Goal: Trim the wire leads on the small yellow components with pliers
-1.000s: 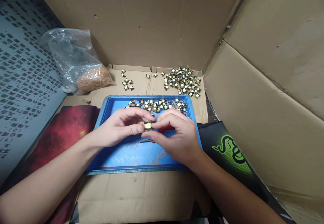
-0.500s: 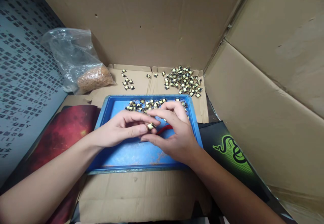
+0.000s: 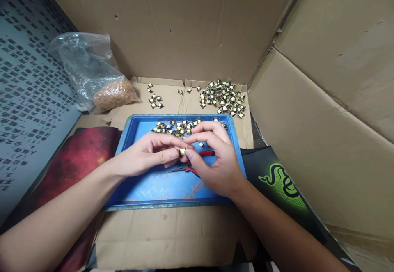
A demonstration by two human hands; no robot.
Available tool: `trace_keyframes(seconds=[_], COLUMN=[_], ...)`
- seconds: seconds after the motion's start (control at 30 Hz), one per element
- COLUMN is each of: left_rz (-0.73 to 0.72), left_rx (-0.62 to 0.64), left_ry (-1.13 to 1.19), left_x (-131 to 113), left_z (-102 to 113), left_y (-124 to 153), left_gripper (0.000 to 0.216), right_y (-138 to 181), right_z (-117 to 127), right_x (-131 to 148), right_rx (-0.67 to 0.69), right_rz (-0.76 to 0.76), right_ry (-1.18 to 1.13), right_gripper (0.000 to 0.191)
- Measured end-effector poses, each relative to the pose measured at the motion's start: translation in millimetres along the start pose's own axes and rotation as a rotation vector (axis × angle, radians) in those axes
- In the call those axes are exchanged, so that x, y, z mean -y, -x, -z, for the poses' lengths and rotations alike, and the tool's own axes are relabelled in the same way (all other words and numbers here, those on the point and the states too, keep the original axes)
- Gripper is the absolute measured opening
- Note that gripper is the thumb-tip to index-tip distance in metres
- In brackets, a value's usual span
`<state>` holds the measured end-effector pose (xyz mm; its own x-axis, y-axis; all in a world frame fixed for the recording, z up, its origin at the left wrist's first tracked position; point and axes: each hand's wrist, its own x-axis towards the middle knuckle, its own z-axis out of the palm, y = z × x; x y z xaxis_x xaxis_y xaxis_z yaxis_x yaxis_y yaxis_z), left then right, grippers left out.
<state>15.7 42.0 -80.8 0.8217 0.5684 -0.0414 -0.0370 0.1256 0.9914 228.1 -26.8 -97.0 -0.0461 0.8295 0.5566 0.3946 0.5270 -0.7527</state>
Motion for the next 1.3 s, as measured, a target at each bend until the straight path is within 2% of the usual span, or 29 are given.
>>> trace_keyframes(seconds=[0.13, 0.3, 0.67, 0.93, 1.07, 1.2, 1.3], left_rz=[-0.005, -0.003, -0.034, -0.020, -0.018, -0.007, -0.014], left_rx=[0.003, -0.005, 0.001, -0.174, -0.161, -0.161, -0.136], left_ry=[-0.004, -0.001, -0.016, 0.003, -0.059, -0.085, -0.143], left_x=[-1.0, -0.6, -0.8, 3.4, 1.5, 0.3, -0.8], left_z=[0.1, -0.5, 1.1, 5.0, 3.9, 3.1, 1.6], left_y=[-0.1, -0.5, -1.8, -3.7, -4.0, -3.9, -3.5], left_gripper=[0.034, 0.029, 0.034, 0.040, 0.037, 0.039, 0.040], right_y=[-0.1, 0.6, 2.0, 1.6, -0.2, -1.5, -1.9], right_z=[0.8, 1.7, 3.7, 3.7, 2.7, 1.3, 0.9], right_x=[-0.6, -3.1, -5.0, -10.2, -8.8, -7.1, -6.1], right_rx=[0.022, 0.030, 0.010, -0.002, 0.010, -0.006, 0.011], right_rz=[-0.008, -0.027, -0.035, -0.065, -0.056, -0.066, -0.060], right_ry=[-0.012, -0.046, -0.084, -0.072, -0.022, 0.006, 0.019], right_gripper=[0.025, 0.018, 0.010, 0.006, 0.019, 0.006, 0.007])
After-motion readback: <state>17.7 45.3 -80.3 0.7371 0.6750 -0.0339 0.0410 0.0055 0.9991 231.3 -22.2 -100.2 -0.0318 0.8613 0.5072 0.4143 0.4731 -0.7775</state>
